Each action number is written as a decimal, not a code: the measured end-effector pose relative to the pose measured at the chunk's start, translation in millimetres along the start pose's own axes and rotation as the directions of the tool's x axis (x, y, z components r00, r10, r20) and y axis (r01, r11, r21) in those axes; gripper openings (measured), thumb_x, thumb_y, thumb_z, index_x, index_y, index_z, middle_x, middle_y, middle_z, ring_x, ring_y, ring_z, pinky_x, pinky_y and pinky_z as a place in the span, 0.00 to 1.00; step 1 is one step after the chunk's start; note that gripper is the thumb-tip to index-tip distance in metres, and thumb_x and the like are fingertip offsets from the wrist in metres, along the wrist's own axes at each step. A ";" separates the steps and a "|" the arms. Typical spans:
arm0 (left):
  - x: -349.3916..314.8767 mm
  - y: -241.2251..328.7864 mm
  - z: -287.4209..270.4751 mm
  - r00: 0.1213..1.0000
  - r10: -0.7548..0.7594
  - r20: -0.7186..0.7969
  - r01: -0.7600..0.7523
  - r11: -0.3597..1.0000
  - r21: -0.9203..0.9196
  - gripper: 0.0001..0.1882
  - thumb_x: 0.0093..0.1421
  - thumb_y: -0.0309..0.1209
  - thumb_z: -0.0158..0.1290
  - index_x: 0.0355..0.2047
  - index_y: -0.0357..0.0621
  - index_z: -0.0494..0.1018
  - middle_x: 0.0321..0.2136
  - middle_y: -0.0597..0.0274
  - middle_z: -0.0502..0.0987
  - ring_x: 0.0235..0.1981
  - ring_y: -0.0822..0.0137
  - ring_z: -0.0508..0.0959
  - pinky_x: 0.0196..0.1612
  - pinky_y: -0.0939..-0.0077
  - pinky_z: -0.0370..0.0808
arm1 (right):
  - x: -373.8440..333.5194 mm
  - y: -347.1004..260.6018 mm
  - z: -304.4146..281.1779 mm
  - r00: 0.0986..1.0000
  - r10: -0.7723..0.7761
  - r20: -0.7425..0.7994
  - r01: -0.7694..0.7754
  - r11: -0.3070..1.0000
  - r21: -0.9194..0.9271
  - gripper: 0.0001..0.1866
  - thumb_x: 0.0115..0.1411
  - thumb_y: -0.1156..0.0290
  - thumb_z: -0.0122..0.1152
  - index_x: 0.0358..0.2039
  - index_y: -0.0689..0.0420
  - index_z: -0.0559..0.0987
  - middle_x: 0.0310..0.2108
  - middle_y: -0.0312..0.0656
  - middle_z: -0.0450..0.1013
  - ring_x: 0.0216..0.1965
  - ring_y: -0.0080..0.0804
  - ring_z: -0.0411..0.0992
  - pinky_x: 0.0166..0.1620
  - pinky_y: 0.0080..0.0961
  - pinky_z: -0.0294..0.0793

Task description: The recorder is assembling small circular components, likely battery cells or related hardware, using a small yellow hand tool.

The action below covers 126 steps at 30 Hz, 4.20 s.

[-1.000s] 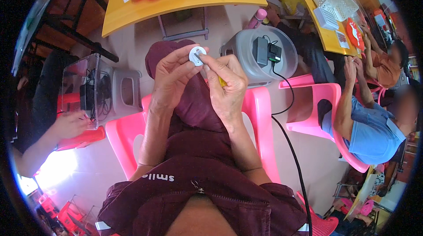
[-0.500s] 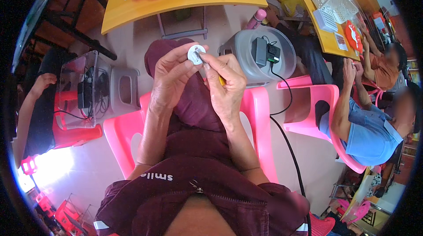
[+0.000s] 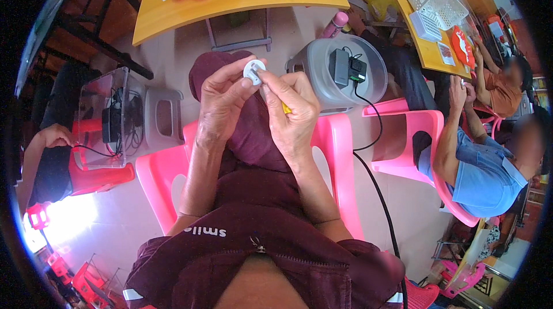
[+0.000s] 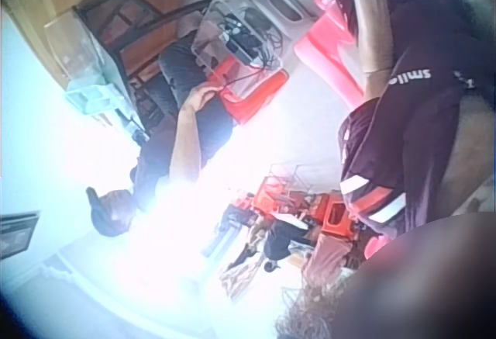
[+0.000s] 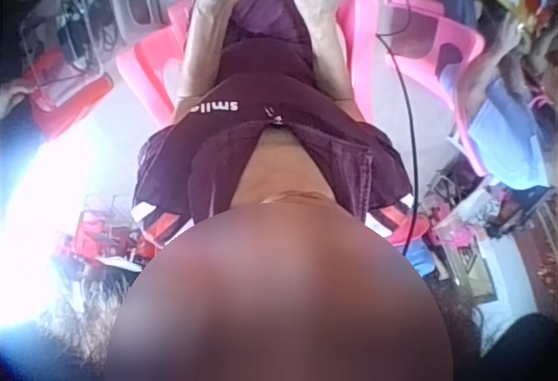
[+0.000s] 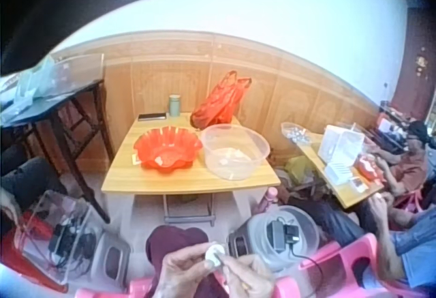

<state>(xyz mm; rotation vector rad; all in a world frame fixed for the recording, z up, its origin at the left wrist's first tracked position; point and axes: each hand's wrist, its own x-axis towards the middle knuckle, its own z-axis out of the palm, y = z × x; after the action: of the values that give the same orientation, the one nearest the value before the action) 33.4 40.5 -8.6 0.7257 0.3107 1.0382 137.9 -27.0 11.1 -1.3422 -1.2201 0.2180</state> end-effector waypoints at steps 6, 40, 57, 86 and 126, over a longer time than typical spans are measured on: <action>-0.5 -1.6 -0.6 1.000 -0.003 -0.002 0.003 1.000 -0.003 0.18 0.53 0.19 0.56 0.46 0.35 0.73 0.43 0.54 0.76 0.45 0.68 0.75 0.51 0.74 0.72 | -0.7 1.0 0.4 1.000 -0.003 -0.008 0.004 0.999 0.049 0.14 0.52 0.83 0.59 0.39 0.58 0.81 0.25 0.35 0.67 0.25 0.20 0.64 0.27 0.15 0.63; 5.1 -4.9 -19.2 0.998 -0.066 -0.012 0.067 0.995 0.068 0.16 0.56 0.25 0.56 0.45 0.36 0.74 0.40 0.58 0.77 0.42 0.68 0.77 0.46 0.73 0.77 | 12.7 7.8 -8.7 0.979 0.055 0.197 -0.050 0.998 -0.030 0.11 0.49 0.81 0.62 0.34 0.55 0.82 0.21 0.36 0.67 0.21 0.26 0.67 0.25 0.21 0.66; 8.9 0.5 -22.1 0.990 -0.130 0.060 0.135 0.986 -0.097 0.16 0.61 0.26 0.49 0.49 0.34 0.69 0.45 0.50 0.74 0.47 0.63 0.75 0.50 0.70 0.75 | 5.5 -0.4 -4.2 0.998 -0.058 0.019 0.061 0.979 -0.197 0.13 0.50 0.80 0.62 0.37 0.52 0.82 0.21 0.37 0.63 0.19 0.26 0.64 0.22 0.22 0.64; 6.1 -7.8 -12.1 1.000 -0.011 0.008 0.011 1.000 -0.023 0.15 0.62 0.23 0.46 0.50 0.33 0.69 0.46 0.51 0.74 0.48 0.61 0.75 0.52 0.68 0.73 | 0.2 4.7 3.7 0.996 0.020 0.092 -0.002 0.980 -0.200 0.16 0.52 0.80 0.60 0.40 0.51 0.81 0.21 0.39 0.62 0.20 0.29 0.65 0.23 0.25 0.64; -0.2 -29.6 -5.6 0.976 0.145 -0.163 -0.153 0.988 -0.038 0.14 0.62 0.24 0.47 0.48 0.32 0.70 0.44 0.53 0.74 0.46 0.62 0.76 0.48 0.75 0.75 | -6.6 26.6 22.8 0.998 0.047 0.047 -0.044 0.997 -0.058 0.16 0.56 0.85 0.54 0.44 0.57 0.79 0.25 0.34 0.66 0.23 0.17 0.62 0.25 0.15 0.62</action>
<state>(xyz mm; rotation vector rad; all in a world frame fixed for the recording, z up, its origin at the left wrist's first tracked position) 50.0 33.5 -32.8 0.6289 0.3712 1.2455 131.2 -9.7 -19.4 -1.4222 -1.2457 0.2509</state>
